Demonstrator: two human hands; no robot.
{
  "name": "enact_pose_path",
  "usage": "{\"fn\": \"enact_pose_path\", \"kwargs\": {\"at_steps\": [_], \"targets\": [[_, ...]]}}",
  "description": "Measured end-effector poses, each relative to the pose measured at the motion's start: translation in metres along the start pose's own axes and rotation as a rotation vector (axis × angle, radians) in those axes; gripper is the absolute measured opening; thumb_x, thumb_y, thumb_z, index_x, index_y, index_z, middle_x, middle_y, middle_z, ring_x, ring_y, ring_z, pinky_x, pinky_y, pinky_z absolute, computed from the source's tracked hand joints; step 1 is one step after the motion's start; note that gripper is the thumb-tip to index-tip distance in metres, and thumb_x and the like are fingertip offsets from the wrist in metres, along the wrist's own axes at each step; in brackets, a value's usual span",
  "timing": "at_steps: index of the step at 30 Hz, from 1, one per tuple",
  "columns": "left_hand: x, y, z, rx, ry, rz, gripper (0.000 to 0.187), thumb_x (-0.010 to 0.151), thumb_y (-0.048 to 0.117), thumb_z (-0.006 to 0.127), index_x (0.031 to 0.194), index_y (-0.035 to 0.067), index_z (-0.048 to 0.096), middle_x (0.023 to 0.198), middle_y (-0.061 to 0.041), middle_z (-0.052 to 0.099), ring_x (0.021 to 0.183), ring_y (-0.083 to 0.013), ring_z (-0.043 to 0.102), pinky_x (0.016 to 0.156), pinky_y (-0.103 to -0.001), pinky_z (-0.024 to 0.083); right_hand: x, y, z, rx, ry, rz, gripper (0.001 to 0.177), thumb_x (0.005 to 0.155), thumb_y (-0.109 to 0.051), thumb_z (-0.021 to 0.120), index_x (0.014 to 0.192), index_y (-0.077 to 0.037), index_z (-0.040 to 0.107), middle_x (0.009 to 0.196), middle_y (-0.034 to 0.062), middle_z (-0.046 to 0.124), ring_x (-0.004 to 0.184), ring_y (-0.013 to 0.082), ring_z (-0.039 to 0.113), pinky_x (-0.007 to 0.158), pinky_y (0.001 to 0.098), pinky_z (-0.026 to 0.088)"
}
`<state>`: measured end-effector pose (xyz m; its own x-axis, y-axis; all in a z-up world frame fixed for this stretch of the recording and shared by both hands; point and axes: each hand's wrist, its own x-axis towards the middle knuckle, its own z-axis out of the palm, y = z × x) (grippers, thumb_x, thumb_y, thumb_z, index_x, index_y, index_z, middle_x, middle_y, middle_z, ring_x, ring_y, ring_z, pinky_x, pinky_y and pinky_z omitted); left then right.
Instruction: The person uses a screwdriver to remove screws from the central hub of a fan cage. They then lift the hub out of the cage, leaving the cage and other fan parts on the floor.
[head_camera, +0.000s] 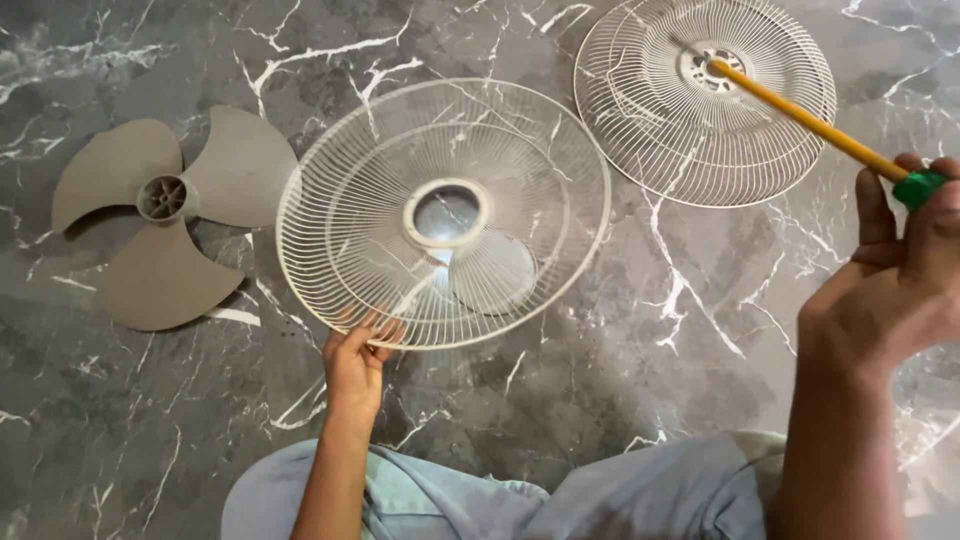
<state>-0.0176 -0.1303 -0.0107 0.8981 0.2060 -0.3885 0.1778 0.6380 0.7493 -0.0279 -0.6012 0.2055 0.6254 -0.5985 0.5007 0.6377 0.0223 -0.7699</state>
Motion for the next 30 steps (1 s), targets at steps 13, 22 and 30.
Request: {"fn": "enact_pose_path", "kwargs": {"at_steps": [13,22,30], "targets": [[0.034,-0.002,0.027,-0.205,-0.126,0.137,0.049,0.098,0.004,0.062,0.145,0.006,0.046,0.132,-0.01,0.06,0.114,-0.0208,0.065,0.104,-0.037,0.056,-0.019,-0.001,0.048,-0.352,-0.309,0.294,0.013,0.1,0.013,0.069,0.11,0.008,0.062,0.1,0.0203,0.071,0.091,0.0315,0.077,0.081,0.0436,0.066],[0.029,-0.001,0.039,-0.005,-0.134,0.111,0.06,0.092,-0.001,0.063,0.146,0.008,0.039,0.141,-0.009,0.057,0.121,-0.0181,0.062,0.106,-0.034,0.052,-0.06,0.026,0.083,-0.464,-0.449,0.322,0.019,0.099,0.006,0.071,0.113,0.004,0.059,0.103,0.0121,0.073,0.097,0.018,0.073,0.087,0.0322,0.064],[0.028,-0.008,0.03,0.206,-0.088,0.033,0.052,0.09,0.003,0.067,0.138,0.006,0.046,0.132,-0.007,0.064,0.117,-0.019,0.063,0.103,-0.034,0.05,-0.044,0.015,0.074,-0.832,-0.455,0.101,0.017,0.101,-0.001,0.076,0.113,0.004,0.064,0.097,0.0108,0.075,0.086,0.0139,0.071,0.074,0.0259,0.057]]}}
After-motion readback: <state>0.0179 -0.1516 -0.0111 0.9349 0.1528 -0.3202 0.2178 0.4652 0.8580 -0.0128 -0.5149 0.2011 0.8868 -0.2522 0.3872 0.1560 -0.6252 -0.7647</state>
